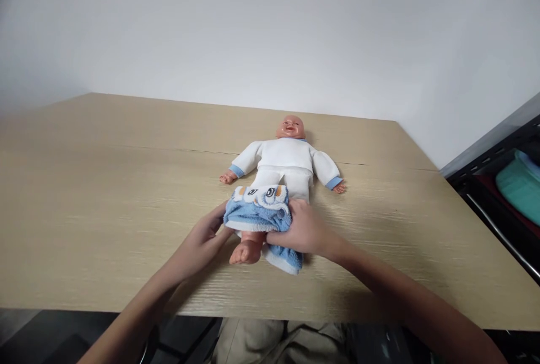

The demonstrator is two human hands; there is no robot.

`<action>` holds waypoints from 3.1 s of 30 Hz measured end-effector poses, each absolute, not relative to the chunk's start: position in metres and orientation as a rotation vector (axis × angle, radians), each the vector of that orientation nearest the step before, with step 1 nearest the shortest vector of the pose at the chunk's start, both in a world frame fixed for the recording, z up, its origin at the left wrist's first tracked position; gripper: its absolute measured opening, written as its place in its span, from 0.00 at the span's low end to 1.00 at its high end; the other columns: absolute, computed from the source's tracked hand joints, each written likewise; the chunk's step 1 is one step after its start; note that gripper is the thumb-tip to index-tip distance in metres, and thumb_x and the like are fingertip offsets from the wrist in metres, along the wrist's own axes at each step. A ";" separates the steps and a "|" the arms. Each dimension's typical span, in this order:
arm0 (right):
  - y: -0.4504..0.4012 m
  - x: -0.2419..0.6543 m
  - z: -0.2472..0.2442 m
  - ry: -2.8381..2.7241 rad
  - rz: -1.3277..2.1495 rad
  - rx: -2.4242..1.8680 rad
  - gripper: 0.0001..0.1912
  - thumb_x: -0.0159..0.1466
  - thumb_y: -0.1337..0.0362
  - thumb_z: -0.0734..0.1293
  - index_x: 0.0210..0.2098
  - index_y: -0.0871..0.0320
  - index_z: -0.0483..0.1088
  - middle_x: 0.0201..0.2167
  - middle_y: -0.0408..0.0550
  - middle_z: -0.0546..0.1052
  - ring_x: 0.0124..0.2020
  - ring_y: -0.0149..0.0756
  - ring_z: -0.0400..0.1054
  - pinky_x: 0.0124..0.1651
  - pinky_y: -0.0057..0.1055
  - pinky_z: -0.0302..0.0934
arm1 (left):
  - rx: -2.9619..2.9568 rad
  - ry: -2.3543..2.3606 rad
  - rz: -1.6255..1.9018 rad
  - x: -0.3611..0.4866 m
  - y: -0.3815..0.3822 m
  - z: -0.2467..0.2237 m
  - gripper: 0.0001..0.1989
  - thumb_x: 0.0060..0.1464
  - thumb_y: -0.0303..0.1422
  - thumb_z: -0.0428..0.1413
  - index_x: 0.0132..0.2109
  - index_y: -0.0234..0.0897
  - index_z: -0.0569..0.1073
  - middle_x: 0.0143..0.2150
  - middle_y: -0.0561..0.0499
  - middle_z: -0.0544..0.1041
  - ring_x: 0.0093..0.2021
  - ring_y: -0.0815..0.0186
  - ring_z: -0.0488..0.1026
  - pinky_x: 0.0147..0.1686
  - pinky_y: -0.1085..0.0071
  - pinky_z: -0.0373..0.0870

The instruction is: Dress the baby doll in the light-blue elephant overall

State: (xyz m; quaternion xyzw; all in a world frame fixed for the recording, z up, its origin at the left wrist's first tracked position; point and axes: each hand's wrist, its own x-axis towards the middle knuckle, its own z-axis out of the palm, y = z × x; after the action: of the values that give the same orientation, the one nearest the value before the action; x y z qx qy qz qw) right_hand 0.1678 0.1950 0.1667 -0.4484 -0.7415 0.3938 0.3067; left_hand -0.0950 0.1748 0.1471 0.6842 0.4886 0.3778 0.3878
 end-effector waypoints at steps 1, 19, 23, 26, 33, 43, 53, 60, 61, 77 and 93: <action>0.198 0.170 0.167 -1.979 1.049 -1.158 0.09 0.57 0.64 0.78 0.36 0.56 0.77 0.35 0.45 0.84 0.36 0.41 0.78 0.42 0.36 0.71 | 1.735 1.202 0.947 -0.097 0.180 0.149 0.23 0.72 0.47 0.59 0.64 0.37 0.81 0.64 0.39 0.85 0.63 0.49 0.81 0.67 0.56 0.77; 0.205 0.223 0.142 -1.912 1.196 -0.959 0.24 0.74 0.46 0.75 0.61 0.52 0.72 0.56 0.49 0.79 0.59 0.44 0.76 0.66 0.41 0.72 | 1.738 1.015 0.709 -0.114 0.208 0.159 0.35 0.60 0.45 0.73 0.71 0.43 0.78 0.70 0.39 0.82 0.72 0.45 0.78 0.75 0.46 0.73; 0.208 0.223 0.136 -1.751 1.343 -0.917 0.22 0.71 0.46 0.76 0.54 0.52 0.72 0.48 0.45 0.77 0.52 0.41 0.75 0.59 0.36 0.72 | 1.779 1.075 0.769 -0.110 0.217 0.169 0.36 0.65 0.49 0.69 0.73 0.43 0.74 0.74 0.38 0.76 0.73 0.47 0.74 0.76 0.49 0.71; 0.210 0.223 0.137 -1.631 1.467 -0.939 0.24 0.68 0.43 0.78 0.48 0.52 0.70 0.42 0.42 0.73 0.44 0.38 0.71 0.49 0.32 0.71 | 1.853 1.143 0.745 -0.100 0.228 0.186 0.43 0.64 0.52 0.69 0.78 0.42 0.67 0.79 0.38 0.70 0.76 0.46 0.70 0.79 0.49 0.64; 0.210 0.225 0.138 -1.413 1.602 -0.860 0.30 0.63 0.43 0.83 0.46 0.51 0.65 0.39 0.38 0.66 0.36 0.32 0.62 0.39 0.25 0.64 | 2.262 1.050 0.282 -0.054 0.255 0.232 0.25 0.62 0.57 0.65 0.54 0.45 0.86 0.47 0.46 0.85 0.55 0.47 0.76 0.66 0.54 0.70; 0.215 0.247 0.129 -1.675 1.580 -0.830 0.25 0.70 0.48 0.81 0.58 0.54 0.74 0.52 0.48 0.78 0.52 0.39 0.73 0.57 0.33 0.70 | 2.096 0.350 -0.079 -0.006 0.313 0.239 0.22 0.66 0.53 0.66 0.49 0.37 0.79 0.41 0.50 0.81 0.43 0.60 0.76 0.44 0.69 0.71; 0.202 0.250 0.133 -1.309 1.746 -0.840 0.25 0.65 0.41 0.83 0.47 0.53 0.81 0.37 0.43 0.75 0.34 0.33 0.65 0.37 0.27 0.64 | 1.771 0.269 -0.063 -0.009 0.315 0.212 0.28 0.51 0.47 0.80 0.53 0.39 0.82 0.46 0.50 0.84 0.47 0.57 0.81 0.47 0.68 0.79; 0.206 0.250 0.146 -1.453 1.796 -0.812 0.24 0.68 0.44 0.82 0.50 0.54 0.77 0.40 0.42 0.74 0.37 0.32 0.66 0.40 0.25 0.66 | 1.724 0.164 -0.021 -0.009 0.316 0.210 0.18 0.60 0.46 0.75 0.45 0.37 0.83 0.39 0.52 0.83 0.40 0.62 0.79 0.40 0.73 0.78; 0.206 0.251 0.149 -1.537 1.802 -0.808 0.25 0.68 0.44 0.82 0.51 0.55 0.77 0.41 0.43 0.75 0.38 0.32 0.67 0.41 0.26 0.67 | 1.737 0.174 0.011 -0.010 0.316 0.210 0.18 0.61 0.46 0.75 0.45 0.38 0.83 0.39 0.52 0.82 0.40 0.62 0.79 0.40 0.73 0.78; 0.213 0.258 0.136 -1.513 1.746 -0.877 0.31 0.71 0.38 0.77 0.60 0.54 0.80 0.44 0.47 0.80 0.43 0.37 0.72 0.49 0.31 0.71 | 1.722 0.147 -0.008 -0.013 0.311 0.198 0.19 0.55 0.45 0.79 0.44 0.37 0.86 0.41 0.52 0.88 0.44 0.60 0.85 0.47 0.72 0.82; 0.207 0.255 0.132 -1.258 1.827 -0.890 0.24 0.67 0.44 0.82 0.53 0.53 0.81 0.43 0.47 0.83 0.42 0.38 0.74 0.46 0.31 0.69 | 1.656 0.149 -0.052 -0.015 0.311 0.196 0.29 0.42 0.41 0.85 0.50 0.37 0.87 0.48 0.49 0.90 0.47 0.56 0.87 0.49 0.69 0.84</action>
State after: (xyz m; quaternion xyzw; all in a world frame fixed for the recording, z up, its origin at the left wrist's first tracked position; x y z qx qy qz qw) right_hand 0.2554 0.2074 0.1319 -0.3463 -0.4896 0.7111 0.3671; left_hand -0.0152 0.3114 0.1964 0.7357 0.0662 -0.0232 0.6737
